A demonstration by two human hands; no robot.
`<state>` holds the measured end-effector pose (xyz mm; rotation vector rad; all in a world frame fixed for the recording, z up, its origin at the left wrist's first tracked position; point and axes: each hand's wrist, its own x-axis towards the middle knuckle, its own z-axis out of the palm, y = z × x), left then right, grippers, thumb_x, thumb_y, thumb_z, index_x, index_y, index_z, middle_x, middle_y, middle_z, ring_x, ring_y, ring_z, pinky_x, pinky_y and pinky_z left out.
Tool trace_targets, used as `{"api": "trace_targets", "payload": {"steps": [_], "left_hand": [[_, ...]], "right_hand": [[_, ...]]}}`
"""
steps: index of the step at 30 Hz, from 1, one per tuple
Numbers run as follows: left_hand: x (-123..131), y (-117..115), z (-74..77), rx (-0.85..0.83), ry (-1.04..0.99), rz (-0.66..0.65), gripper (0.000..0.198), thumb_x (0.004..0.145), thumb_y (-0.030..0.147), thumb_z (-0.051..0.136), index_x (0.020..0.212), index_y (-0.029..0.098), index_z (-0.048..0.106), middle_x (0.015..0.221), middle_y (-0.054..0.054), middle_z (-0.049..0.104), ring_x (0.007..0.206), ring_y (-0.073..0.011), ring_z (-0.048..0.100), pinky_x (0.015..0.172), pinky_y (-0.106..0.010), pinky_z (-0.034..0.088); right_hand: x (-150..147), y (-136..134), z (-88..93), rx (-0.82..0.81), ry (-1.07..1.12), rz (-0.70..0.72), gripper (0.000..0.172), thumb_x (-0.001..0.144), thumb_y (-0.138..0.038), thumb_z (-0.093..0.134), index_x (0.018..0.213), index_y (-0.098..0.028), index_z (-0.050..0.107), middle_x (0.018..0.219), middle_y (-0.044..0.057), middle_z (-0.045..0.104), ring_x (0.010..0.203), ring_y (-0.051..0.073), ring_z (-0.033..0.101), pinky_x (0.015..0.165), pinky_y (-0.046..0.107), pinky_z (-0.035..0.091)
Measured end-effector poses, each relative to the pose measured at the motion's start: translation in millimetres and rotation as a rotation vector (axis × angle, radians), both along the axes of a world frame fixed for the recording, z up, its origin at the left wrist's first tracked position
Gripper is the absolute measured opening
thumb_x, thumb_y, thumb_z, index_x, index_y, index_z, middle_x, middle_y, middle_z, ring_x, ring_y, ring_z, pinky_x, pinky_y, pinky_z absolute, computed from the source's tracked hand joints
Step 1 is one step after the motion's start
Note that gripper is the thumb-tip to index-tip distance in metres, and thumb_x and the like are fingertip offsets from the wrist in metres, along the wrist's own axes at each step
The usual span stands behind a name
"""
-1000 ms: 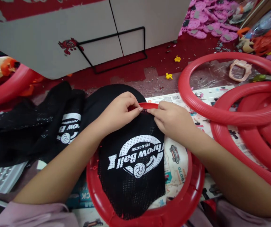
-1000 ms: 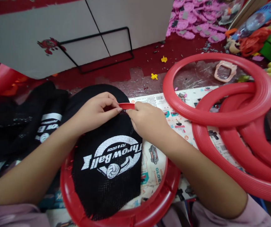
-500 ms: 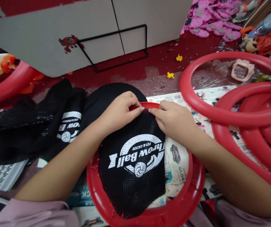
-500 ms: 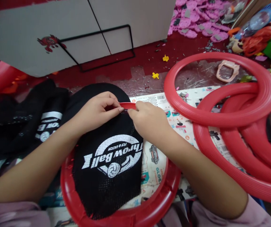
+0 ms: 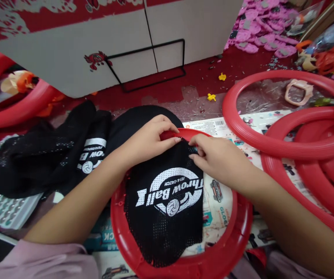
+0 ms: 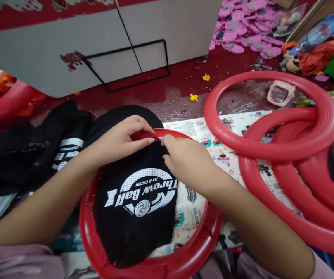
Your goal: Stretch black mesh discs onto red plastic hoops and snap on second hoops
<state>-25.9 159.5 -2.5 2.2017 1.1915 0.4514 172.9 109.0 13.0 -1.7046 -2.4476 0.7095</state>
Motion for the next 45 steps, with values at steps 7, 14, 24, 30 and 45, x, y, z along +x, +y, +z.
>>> {"api": "trace_targets", "payload": {"steps": [7,14,24,30,45], "left_hand": [[-9.0,-0.2,13.5,0.061,0.238,-0.039,0.029,0.083,0.028,0.057,0.108,0.016,0.064,0.106,-0.007,0.063,0.102,-0.023,0.058,0.093,-0.037,0.045],[-17.0,-6.7,28.9,0.06,0.385,-0.059,0.033,0.083,0.031,0.052,0.112,0.021,0.062,0.11,-0.008,0.064,0.102,-0.0264,0.06,0.091,-0.04,0.046],[-1.9,1.5,11.5,-0.134,0.035,-0.026,0.023,0.08,0.03,0.055,0.091,0.017,0.069,0.101,-0.005,0.067,0.094,-0.0204,0.062,0.086,-0.033,0.047],[-1.6,1.7,6.7,-0.184,0.097,0.091,0.021,0.078,0.037,0.06,0.079,0.017,0.067,0.078,-0.002,0.065,0.073,-0.0174,0.06,0.067,-0.03,0.044],[4.2,0.1,-2.6,-0.131,-0.015,0.159,0.015,0.08,0.029,0.058,0.078,0.015,0.064,0.081,-0.002,0.063,0.072,-0.0151,0.056,0.066,-0.029,0.041]], "right_hand": [[0.7,-1.7,0.4,-0.086,0.182,0.06,0.011,0.076,-0.015,0.052,0.065,-0.017,0.055,0.069,0.0,0.054,0.061,0.011,0.045,0.058,0.026,0.03],[0.9,-3.8,-2.2,-0.227,0.64,0.143,0.009,0.077,-0.017,0.052,0.074,-0.02,0.045,0.07,-0.005,0.047,0.062,0.008,0.043,0.056,0.021,0.034],[-0.9,-0.3,-8.0,0.121,0.327,0.03,0.039,0.085,-0.011,0.042,0.114,-0.02,0.066,0.108,0.006,0.071,0.098,0.021,0.064,0.085,0.033,0.044],[-1.2,-2.2,-7.3,0.175,-0.024,0.108,0.037,0.088,-0.016,0.043,0.112,-0.019,0.07,0.096,0.009,0.071,0.09,0.024,0.065,0.073,0.033,0.044],[-0.4,-1.4,-12.0,0.325,-0.008,0.138,0.035,0.088,-0.015,0.043,0.109,-0.019,0.071,0.087,0.007,0.062,0.079,0.019,0.056,0.064,0.029,0.033]]}}
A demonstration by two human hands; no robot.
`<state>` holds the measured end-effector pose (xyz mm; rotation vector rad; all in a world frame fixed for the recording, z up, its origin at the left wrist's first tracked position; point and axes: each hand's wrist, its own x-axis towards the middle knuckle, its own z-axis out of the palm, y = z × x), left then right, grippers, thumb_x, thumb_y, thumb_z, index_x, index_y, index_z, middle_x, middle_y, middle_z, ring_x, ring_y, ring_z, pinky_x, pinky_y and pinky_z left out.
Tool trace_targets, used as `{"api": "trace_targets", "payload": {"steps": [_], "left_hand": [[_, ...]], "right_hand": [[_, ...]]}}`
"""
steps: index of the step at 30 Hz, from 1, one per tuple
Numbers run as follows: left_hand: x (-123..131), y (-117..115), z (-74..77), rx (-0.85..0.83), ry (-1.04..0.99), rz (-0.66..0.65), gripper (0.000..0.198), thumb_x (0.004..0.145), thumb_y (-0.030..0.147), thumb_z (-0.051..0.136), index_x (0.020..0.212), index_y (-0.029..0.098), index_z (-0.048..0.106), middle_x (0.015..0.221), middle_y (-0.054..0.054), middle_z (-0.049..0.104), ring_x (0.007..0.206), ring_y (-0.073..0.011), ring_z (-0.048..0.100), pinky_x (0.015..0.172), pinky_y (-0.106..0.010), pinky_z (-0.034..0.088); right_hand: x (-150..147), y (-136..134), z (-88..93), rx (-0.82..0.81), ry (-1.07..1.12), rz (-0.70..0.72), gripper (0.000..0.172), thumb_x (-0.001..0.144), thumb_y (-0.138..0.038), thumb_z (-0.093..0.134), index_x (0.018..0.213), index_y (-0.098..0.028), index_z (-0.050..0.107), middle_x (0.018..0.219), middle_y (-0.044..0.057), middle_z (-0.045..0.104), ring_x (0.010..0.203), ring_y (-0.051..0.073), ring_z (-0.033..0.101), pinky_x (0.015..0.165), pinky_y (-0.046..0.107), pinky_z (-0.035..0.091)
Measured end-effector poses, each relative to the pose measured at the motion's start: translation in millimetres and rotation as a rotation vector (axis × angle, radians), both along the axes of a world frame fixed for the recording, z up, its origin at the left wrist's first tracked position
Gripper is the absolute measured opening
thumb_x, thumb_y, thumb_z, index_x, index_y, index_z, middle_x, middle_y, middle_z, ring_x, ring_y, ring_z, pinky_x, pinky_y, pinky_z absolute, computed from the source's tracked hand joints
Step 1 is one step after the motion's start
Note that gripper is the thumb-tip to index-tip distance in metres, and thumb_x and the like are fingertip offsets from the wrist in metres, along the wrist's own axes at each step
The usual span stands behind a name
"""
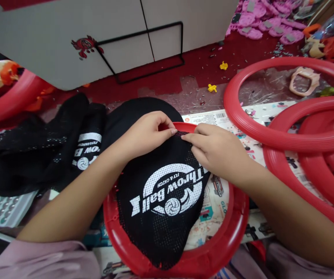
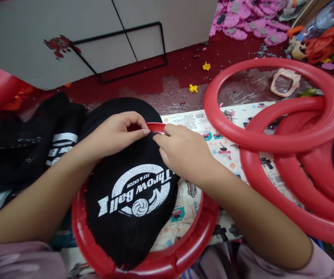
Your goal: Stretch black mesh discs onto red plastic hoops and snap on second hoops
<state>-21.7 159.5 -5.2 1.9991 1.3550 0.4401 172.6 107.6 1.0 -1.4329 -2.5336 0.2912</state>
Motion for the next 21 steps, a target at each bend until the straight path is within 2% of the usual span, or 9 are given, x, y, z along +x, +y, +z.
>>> {"api": "trace_targets", "payload": {"steps": [9,16,21], "left_hand": [[3.0,-1.9,-3.6,0.121,0.064,-0.013,0.016,0.082,0.03,0.057,0.076,0.016,0.06,0.079,-0.002,0.059,0.074,-0.0163,0.054,0.071,-0.031,0.042],[2.5,-0.4,-7.2,0.199,0.098,-0.056,0.015,0.082,0.028,0.055,0.073,0.015,0.058,0.078,-0.004,0.058,0.076,-0.0172,0.055,0.069,-0.03,0.042],[0.7,0.2,-5.0,0.202,0.068,-0.072,0.014,0.08,0.025,0.055,0.071,0.015,0.058,0.08,-0.004,0.058,0.078,-0.0173,0.056,0.072,-0.031,0.044]], "right_hand": [[-0.7,1.4,-2.6,0.058,-0.136,-0.043,0.034,0.092,-0.021,0.043,0.112,-0.024,0.07,0.083,0.008,0.061,0.068,0.017,0.047,0.057,0.03,0.023],[-2.1,1.5,-8.0,0.133,-0.201,-0.018,0.038,0.093,-0.021,0.042,0.125,-0.028,0.061,0.088,0.009,0.062,0.073,0.019,0.053,0.056,0.029,0.022],[-3.1,-0.1,-5.5,0.158,-0.226,0.005,0.037,0.093,-0.019,0.041,0.122,-0.025,0.064,0.088,0.01,0.064,0.074,0.021,0.057,0.056,0.03,0.023]]}}
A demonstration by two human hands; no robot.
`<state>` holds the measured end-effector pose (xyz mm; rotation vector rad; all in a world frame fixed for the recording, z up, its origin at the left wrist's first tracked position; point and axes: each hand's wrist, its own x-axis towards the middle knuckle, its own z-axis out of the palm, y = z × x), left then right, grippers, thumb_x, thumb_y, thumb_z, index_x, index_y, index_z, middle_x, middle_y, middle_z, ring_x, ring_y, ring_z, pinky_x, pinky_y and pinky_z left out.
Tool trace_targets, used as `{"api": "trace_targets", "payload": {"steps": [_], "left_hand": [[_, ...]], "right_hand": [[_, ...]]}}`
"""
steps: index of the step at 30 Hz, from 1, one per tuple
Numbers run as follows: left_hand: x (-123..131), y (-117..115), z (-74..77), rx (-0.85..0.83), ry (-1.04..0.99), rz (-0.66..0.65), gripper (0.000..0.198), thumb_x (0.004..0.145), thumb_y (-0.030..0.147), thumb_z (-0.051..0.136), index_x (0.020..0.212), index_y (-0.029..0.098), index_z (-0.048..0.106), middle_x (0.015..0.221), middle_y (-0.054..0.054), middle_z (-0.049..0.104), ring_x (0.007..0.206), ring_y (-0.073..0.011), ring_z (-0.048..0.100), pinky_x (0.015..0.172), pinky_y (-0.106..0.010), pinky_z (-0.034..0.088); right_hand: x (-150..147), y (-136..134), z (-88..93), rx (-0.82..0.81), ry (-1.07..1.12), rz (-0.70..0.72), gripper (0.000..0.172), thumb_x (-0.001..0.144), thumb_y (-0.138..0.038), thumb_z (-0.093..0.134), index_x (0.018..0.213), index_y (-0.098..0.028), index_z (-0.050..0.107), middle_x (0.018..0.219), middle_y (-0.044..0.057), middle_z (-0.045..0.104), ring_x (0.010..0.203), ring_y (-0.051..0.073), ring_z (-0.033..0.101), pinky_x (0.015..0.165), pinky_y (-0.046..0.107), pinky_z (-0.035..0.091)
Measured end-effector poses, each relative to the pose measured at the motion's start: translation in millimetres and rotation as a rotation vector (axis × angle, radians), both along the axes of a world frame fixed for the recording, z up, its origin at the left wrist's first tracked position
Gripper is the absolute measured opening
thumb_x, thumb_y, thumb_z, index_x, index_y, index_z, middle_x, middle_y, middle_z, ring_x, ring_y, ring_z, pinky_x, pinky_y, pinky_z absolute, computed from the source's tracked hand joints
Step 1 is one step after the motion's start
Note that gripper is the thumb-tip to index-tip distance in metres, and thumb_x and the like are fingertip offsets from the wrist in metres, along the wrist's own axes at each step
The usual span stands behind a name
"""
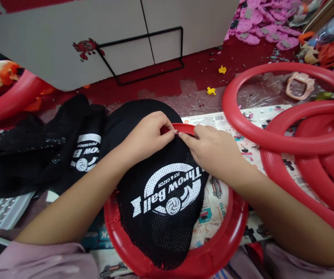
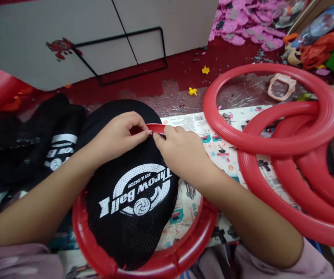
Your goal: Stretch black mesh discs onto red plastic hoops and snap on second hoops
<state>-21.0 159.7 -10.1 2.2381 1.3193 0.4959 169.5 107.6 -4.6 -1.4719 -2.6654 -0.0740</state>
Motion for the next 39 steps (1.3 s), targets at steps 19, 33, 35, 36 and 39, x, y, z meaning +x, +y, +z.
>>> {"api": "trace_targets", "payload": {"steps": [19,33,35,36,39], "left_hand": [[-21.4,-1.1,36.2,-0.157,0.278,-0.12,0.033,0.078,0.037,0.061,0.109,0.026,0.062,0.103,-0.002,0.069,0.087,-0.0227,0.064,0.074,-0.032,0.047],[-9.7,4.0,10.1,-0.171,-0.074,-0.101,0.018,0.078,0.031,0.061,0.077,0.016,0.071,0.099,-0.005,0.062,0.089,-0.0188,0.061,0.082,-0.033,0.047],[-8.9,3.5,9.5,-0.166,-0.097,-0.084,0.017,0.078,0.029,0.06,0.074,0.015,0.068,0.098,-0.006,0.062,0.088,-0.0186,0.061,0.081,-0.033,0.047],[-8.2,3.2,9.0,-0.155,-0.106,-0.08,0.017,0.079,0.028,0.059,0.073,0.015,0.067,0.098,-0.006,0.062,0.088,-0.0185,0.061,0.082,-0.033,0.047],[-6.6,3.2,6.5,-0.102,-0.099,-0.082,0.014,0.08,0.025,0.057,0.073,0.015,0.065,0.096,-0.006,0.062,0.089,-0.0184,0.06,0.084,-0.034,0.047]], "right_hand": [[2.8,-1.9,9.5,-0.178,0.272,0.0,0.034,0.086,-0.016,0.043,0.103,-0.017,0.072,0.09,0.009,0.067,0.081,0.021,0.06,0.067,0.031,0.037],[2.5,2.9,-3.9,-0.015,0.2,0.045,0.035,0.091,-0.019,0.04,0.105,-0.019,0.072,0.08,0.008,0.06,0.072,0.019,0.048,0.061,0.03,0.028],[2.7,3.4,-4.1,-0.007,0.194,0.04,0.035,0.092,-0.019,0.04,0.105,-0.02,0.072,0.08,0.008,0.06,0.072,0.019,0.048,0.061,0.03,0.028],[2.9,3.7,-4.4,-0.005,0.192,0.039,0.035,0.092,-0.019,0.04,0.105,-0.02,0.072,0.079,0.008,0.06,0.072,0.019,0.048,0.061,0.03,0.028],[3.0,4.3,-5.4,-0.008,0.185,0.035,0.035,0.092,-0.019,0.041,0.107,-0.02,0.071,0.08,0.007,0.06,0.073,0.019,0.048,0.061,0.03,0.029]]}}
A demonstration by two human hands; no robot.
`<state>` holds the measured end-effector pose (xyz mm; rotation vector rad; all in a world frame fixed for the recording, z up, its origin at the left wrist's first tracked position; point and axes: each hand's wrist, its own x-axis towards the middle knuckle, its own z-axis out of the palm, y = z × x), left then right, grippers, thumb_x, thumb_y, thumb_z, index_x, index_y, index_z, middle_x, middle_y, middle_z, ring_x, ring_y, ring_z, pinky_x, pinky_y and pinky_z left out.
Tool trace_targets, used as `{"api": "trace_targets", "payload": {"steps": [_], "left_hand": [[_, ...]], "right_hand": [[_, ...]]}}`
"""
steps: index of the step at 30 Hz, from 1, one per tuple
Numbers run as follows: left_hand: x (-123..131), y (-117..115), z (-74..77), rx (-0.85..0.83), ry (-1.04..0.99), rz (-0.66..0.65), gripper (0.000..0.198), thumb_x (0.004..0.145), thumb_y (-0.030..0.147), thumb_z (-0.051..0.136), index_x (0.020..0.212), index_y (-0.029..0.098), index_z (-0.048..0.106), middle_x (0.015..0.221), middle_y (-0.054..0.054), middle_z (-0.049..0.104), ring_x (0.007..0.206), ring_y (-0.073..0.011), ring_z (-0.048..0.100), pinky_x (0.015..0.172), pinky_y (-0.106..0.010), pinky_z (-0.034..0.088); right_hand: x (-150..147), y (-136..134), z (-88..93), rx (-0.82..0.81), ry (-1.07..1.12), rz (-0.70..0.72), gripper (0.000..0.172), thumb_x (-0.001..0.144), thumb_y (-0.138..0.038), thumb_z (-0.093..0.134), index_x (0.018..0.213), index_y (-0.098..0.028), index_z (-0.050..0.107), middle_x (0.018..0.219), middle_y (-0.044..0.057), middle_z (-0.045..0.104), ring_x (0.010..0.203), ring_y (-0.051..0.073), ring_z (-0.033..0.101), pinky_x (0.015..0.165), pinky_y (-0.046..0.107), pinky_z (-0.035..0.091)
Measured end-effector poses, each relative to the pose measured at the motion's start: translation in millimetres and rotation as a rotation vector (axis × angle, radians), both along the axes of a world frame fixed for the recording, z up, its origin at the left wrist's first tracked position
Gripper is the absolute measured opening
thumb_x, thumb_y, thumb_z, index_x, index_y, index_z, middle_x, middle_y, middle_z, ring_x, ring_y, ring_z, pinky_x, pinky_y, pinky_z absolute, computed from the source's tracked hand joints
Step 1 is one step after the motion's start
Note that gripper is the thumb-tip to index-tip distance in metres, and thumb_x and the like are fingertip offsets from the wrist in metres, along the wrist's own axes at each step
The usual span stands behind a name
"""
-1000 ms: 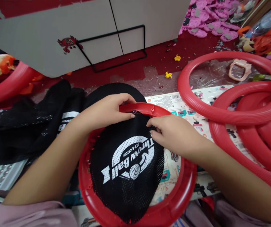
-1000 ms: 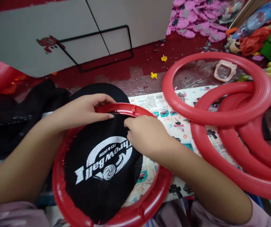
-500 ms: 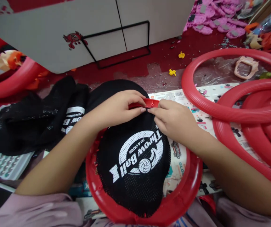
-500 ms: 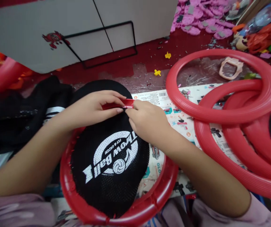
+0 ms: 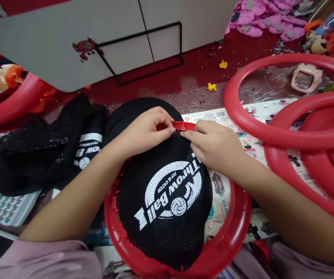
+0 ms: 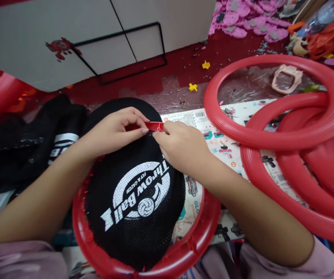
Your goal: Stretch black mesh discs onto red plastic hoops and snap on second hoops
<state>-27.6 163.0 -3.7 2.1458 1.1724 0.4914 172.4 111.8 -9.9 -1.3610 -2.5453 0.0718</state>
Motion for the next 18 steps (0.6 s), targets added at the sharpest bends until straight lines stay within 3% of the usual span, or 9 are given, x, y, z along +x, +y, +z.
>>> {"api": "trace_targets", "payload": {"steps": [10,14,16,18], "left_hand": [[2.9,0.9,-6.4,0.073,0.053,0.027,0.014,0.078,0.022,0.057,0.068,0.015,0.064,0.091,-0.005,0.064,0.085,-0.0175,0.06,0.08,-0.032,0.048],[2.3,1.2,-6.0,0.086,0.056,0.067,0.017,0.079,0.026,0.057,0.069,0.015,0.065,0.092,-0.006,0.064,0.089,-0.0194,0.061,0.083,-0.034,0.048],[-4.7,4.0,-3.3,-0.041,0.011,0.037,0.017,0.079,0.03,0.059,0.08,0.016,0.066,0.097,-0.006,0.065,0.092,-0.0204,0.062,0.085,-0.035,0.049],[-15.6,7.8,0.6,-0.234,-0.069,-0.024,0.03,0.076,0.033,0.064,0.102,0.018,0.062,0.108,-0.007,0.065,0.1,-0.0217,0.062,0.089,-0.037,0.049]], "right_hand": [[-4.0,0.4,-2.1,0.009,-0.117,-0.035,0.032,0.093,-0.02,0.043,0.111,-0.024,0.069,0.085,0.008,0.062,0.075,0.02,0.053,0.059,0.031,0.025],[-3.3,-1.1,4.8,-0.03,-0.14,-0.031,0.032,0.092,-0.018,0.043,0.111,-0.022,0.069,0.088,0.008,0.065,0.076,0.021,0.057,0.059,0.032,0.025],[-2.0,-2.5,12.4,-0.144,-0.126,-0.016,0.031,0.09,-0.018,0.045,0.111,-0.022,0.068,0.09,0.007,0.067,0.077,0.02,0.059,0.059,0.031,0.027],[-0.3,-4.0,19.3,-0.262,-0.137,0.0,0.03,0.088,-0.018,0.047,0.108,-0.021,0.069,0.091,0.005,0.069,0.078,0.02,0.062,0.058,0.03,0.028]]}}
